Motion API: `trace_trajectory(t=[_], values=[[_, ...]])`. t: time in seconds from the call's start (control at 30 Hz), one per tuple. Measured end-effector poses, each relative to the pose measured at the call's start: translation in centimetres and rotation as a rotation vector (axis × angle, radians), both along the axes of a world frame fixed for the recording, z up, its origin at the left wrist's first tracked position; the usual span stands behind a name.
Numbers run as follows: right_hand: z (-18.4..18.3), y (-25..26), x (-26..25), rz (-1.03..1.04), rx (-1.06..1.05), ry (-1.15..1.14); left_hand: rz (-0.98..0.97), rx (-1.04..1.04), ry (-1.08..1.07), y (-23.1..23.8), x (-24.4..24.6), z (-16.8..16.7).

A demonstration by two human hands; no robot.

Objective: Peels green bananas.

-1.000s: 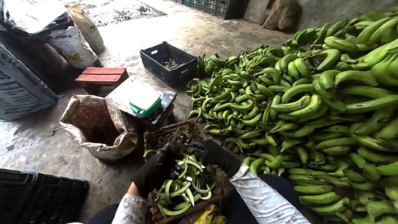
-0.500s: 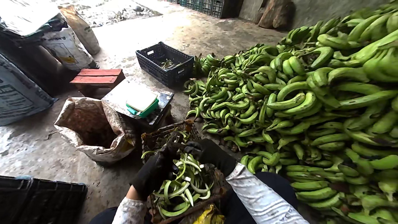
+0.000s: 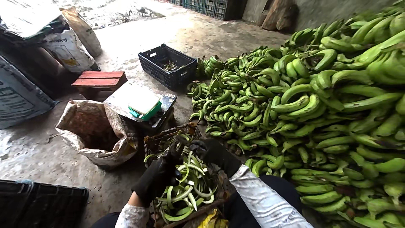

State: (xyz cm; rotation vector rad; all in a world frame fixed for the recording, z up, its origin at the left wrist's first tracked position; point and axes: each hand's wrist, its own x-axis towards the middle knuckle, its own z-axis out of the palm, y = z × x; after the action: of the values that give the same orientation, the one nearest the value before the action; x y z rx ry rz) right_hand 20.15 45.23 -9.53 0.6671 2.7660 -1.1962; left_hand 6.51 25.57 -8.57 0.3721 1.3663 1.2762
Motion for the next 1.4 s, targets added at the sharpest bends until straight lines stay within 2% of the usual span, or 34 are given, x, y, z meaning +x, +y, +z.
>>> trace_trajectory(t=[0.13,0.23,0.3,0.37,0.43,0.5,0.57,0.63,0.7,1.0,1.13,1.33,1.4], values=[[-0.2,-0.6,-0.1,0.065,-0.079,0.006,0.002,-0.020,0.008,-0.1,-0.1,-0.1],[0.2,0.8,0.0,-0.121,0.047,-0.051,-0.014,0.005,-0.033,-0.2,-0.1,-0.1],[0.5,1.5,0.3,-0.243,0.052,-0.054,-0.021,-0.002,0.023,-0.1,-0.2,0.4],[0.7,1.1,0.6,-0.290,-0.016,0.015,0.044,-0.092,0.281,0.2,0.1,0.6],[0.7,0.2,0.6,-0.292,-0.079,0.055,0.134,-0.144,0.602,0.2,-0.1,-0.8],[0.8,-0.8,0.6,-0.267,-0.116,0.049,0.146,-0.269,0.971,0.3,-0.7,-1.7],[0.9,-1.5,0.4,-0.228,-0.147,0.025,0.136,-0.359,1.252,0.6,-0.8,-1.7],[0.9,-2.1,0.2,-0.187,-0.163,0.013,0.151,-0.387,1.425,0.7,-0.5,-1.5],[0.5,-2.6,-0.2,-0.152,-0.163,-0.017,0.150,-0.400,1.510,0.9,-0.2,-1.5],[0.4,-2.5,-0.9,-0.116,-0.116,-0.073,0.172,-0.346,1.610,1.1,0.6,-1.8],[0.8,-1.6,-0.7,-0.170,-0.031,-0.072,0.160,-0.362,1.572,0.9,0.8,-1.6],[0.4,-2.7,-0.9,-0.087,-0.020,-0.090,0.145,-0.394,1.528,1.0,0.8,-1.2],[1.1,-2.1,-0.8,-0.172,0.083,-0.151,0.118,-0.446,1.389,1.0,0.4,-1.2]])
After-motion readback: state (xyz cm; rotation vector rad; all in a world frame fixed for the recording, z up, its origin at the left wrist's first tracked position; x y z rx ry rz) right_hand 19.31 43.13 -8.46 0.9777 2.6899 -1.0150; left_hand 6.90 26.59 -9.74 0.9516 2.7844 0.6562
